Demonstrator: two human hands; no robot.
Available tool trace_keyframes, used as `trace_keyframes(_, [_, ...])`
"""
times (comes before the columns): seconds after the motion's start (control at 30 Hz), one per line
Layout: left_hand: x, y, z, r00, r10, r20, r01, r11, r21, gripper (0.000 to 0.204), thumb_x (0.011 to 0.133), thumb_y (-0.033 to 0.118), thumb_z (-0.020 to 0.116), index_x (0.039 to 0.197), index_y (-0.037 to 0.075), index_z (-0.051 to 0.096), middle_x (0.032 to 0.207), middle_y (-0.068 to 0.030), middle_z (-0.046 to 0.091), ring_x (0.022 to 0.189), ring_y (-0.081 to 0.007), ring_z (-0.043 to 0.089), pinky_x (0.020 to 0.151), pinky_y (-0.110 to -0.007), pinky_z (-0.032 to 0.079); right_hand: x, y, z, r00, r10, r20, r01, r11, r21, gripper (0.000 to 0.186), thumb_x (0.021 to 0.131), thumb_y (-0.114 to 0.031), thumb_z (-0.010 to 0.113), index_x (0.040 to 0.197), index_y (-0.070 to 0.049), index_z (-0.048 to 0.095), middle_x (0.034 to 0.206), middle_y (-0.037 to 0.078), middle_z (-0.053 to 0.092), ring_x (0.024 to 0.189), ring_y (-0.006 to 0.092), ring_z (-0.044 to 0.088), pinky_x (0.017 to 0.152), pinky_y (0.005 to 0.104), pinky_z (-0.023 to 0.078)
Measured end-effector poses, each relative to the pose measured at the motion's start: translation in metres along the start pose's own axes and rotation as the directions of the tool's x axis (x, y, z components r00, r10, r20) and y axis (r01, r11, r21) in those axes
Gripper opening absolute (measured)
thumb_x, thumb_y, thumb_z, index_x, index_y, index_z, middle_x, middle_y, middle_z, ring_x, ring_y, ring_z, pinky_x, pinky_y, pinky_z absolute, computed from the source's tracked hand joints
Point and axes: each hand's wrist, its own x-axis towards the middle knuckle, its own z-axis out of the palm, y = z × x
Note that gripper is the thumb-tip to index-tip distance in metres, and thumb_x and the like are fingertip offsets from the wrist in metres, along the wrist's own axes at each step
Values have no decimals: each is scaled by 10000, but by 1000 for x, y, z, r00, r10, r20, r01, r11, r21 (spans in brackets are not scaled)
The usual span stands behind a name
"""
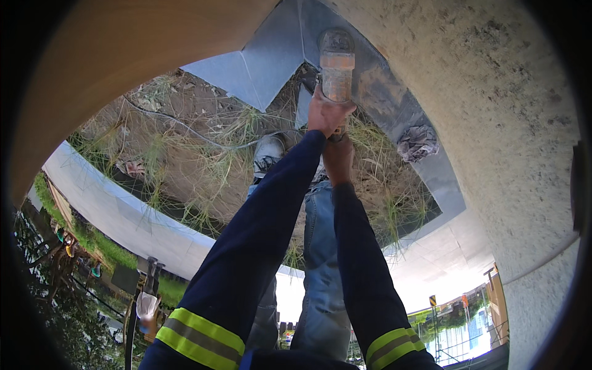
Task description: The person kneels and uses a handheld power grinder to smooth or remove material from the base of a wall. The tool is held with both hands and moved along the wall's lower edge continuously.
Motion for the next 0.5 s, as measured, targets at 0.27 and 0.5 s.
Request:
trace_keyframes(0.27, [-14, 5, -4, 994, -102, 27, 102, 995, 14, 762, 732, 165, 902, 1337, -95, 517, 1244, -215, 729, 1047, -265, 739, 936, -381, 587, -8, 14, -1, 1000, -9, -18, 9, 1000, -28, 398, 899, -337, 767, 1060, 18, 686, 972, 308, 743, 997, 511, 716, 805, 561, 542])
trace_keyframes(0.5, [0, 15, -9, 1000, -4, 11, 3, 999, 52, 748, 738, 156, 899, 1330, -92, 516, 1201, -203, 744, 1032, -261, 740, 935, -371, 587, -6, -18, 4, 1000, 4, -18, -4, 1000, -31, 405, 902, -336, 764, 1066, 25, 678, 956, 303, 747, 979, 516, 720, 791, 550, 546])
